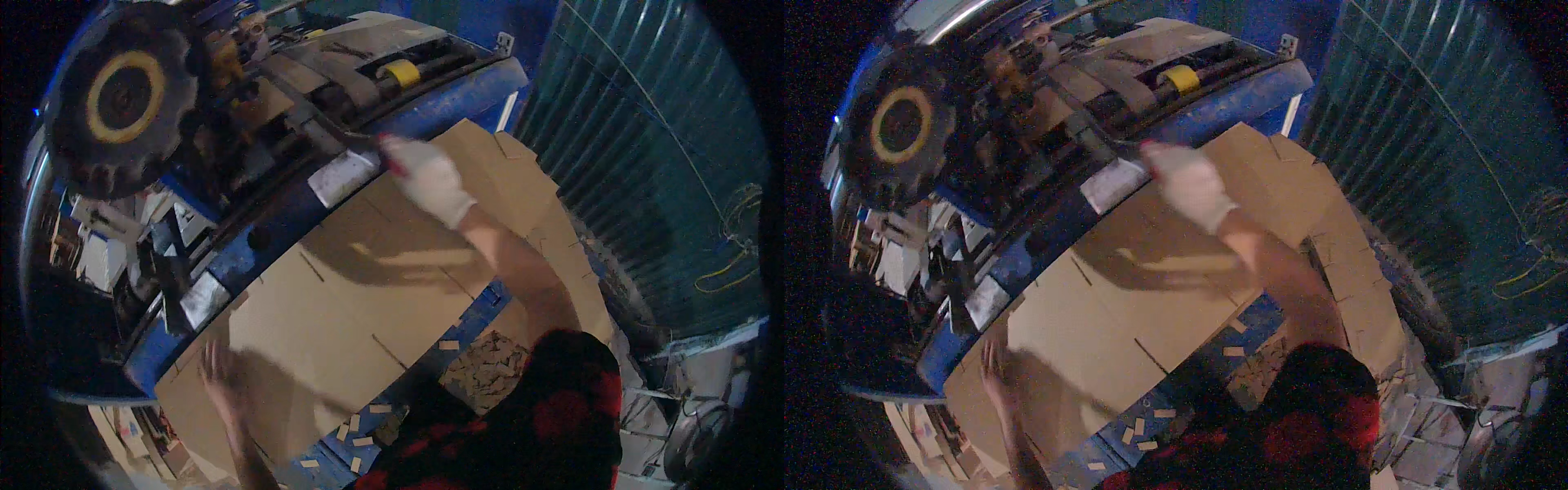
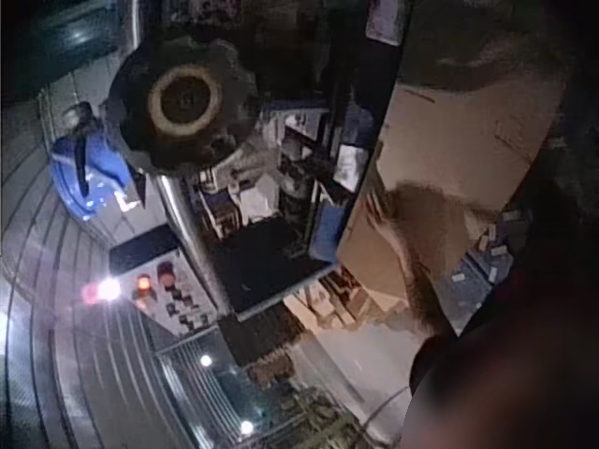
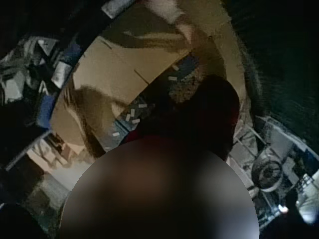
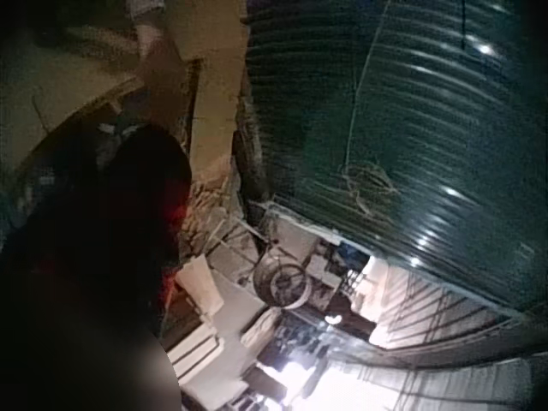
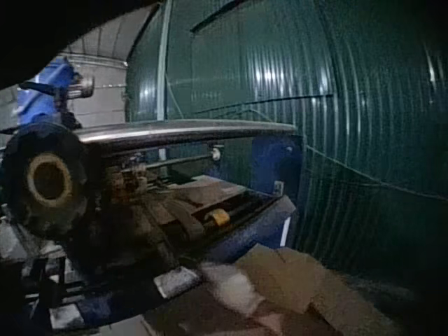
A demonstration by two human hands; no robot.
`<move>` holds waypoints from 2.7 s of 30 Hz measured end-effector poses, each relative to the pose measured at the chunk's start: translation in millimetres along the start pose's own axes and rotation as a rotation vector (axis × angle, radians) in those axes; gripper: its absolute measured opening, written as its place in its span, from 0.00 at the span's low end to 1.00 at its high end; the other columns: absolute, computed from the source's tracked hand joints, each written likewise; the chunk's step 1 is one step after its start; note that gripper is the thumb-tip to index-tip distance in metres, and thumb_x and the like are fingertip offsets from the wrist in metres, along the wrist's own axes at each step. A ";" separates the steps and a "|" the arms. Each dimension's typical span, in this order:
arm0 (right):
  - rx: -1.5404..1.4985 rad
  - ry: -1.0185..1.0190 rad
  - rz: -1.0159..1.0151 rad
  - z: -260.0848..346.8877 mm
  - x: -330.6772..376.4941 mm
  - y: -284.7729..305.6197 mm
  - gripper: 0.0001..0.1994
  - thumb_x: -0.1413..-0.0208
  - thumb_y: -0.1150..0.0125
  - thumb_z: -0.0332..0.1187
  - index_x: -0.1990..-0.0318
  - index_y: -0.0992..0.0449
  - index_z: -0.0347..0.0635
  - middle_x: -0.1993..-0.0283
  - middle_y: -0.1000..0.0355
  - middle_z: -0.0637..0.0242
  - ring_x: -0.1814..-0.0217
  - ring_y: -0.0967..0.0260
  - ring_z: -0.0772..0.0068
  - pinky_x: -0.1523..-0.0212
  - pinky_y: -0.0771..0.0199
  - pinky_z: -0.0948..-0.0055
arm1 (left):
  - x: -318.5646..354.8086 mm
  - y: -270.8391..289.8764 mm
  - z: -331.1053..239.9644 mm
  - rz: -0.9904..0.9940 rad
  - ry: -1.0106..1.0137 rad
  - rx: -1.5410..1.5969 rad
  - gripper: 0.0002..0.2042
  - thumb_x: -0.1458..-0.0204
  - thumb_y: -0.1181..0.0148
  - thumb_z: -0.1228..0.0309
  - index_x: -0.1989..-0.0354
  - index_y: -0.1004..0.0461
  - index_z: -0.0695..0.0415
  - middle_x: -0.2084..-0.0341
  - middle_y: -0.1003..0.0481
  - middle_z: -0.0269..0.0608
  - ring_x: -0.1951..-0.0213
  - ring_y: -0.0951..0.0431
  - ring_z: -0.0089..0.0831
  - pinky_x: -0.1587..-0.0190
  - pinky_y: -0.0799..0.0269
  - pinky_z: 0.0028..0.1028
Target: The person repeatedly picks up flat cardboard sheets, folds them into box shapes, and places them into a blue machine to seal or process them. The person wears gloves and works continuously at a workstation with stacks of cardboard and a control panel.
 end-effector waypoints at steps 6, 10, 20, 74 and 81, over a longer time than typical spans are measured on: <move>0.765 -0.794 0.194 -206.3 88.7 75.5 0.48 0.59 0.38 0.62 0.35 0.47 0.43 0.35 0.42 0.56 0.32 0.49 0.53 0.36 0.53 0.43 | 113.8 50.4 83.9 0.251 0.319 -0.930 0.26 0.39 0.59 0.54 0.34 0.47 0.49 0.34 0.47 0.44 0.34 0.49 0.46 0.35 0.53 0.48; 0.315 -1.075 0.153 -284.6 134.7 62.9 0.29 0.50 0.43 0.52 0.49 0.31 0.36 0.50 0.29 0.45 0.46 0.32 0.45 0.46 0.33 0.55 | 131.5 56.3 92.5 0.309 0.659 -0.787 0.22 0.38 0.61 0.61 0.35 0.45 0.50 0.32 0.52 0.46 0.33 0.52 0.47 0.34 0.56 0.49; 0.472 -1.165 -0.279 -279.7 160.0 149.2 0.13 0.49 0.47 0.33 0.58 0.25 0.39 0.57 0.26 0.47 0.54 0.28 0.44 0.53 0.28 0.56 | 152.9 71.0 135.6 0.167 0.735 -0.574 0.35 0.43 0.53 0.46 0.32 0.51 0.54 0.34 0.49 0.50 0.35 0.49 0.49 0.36 0.50 0.45; 0.243 0.493 0.290 187.8 116.6 3.4 0.21 0.50 0.50 0.31 0.47 0.29 0.63 0.48 0.36 0.63 0.46 0.36 0.51 0.45 0.37 0.46 | 47.7 49.8 -96.6 -0.206 -0.156 0.043 0.24 0.49 0.53 0.77 0.40 0.35 0.55 0.40 0.36 0.48 0.38 0.37 0.48 0.38 0.39 0.39; 0.230 0.473 0.430 162.5 71.1 -43.3 0.28 0.52 0.49 0.26 0.41 0.33 0.61 0.43 0.37 0.60 0.42 0.39 0.50 0.40 0.41 0.48 | -7.2 34.2 -69.4 -0.136 -0.070 0.111 0.27 0.52 0.47 0.77 0.40 0.35 0.55 0.40 0.36 0.47 0.38 0.39 0.48 0.38 0.40 0.38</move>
Point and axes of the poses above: each hand's wrist, its own x-axis away from the middle knuckle, its own y-axis out of the back of the hand, z = x × y, the point moved 8 cm from there along -x, towards the middle knuckle
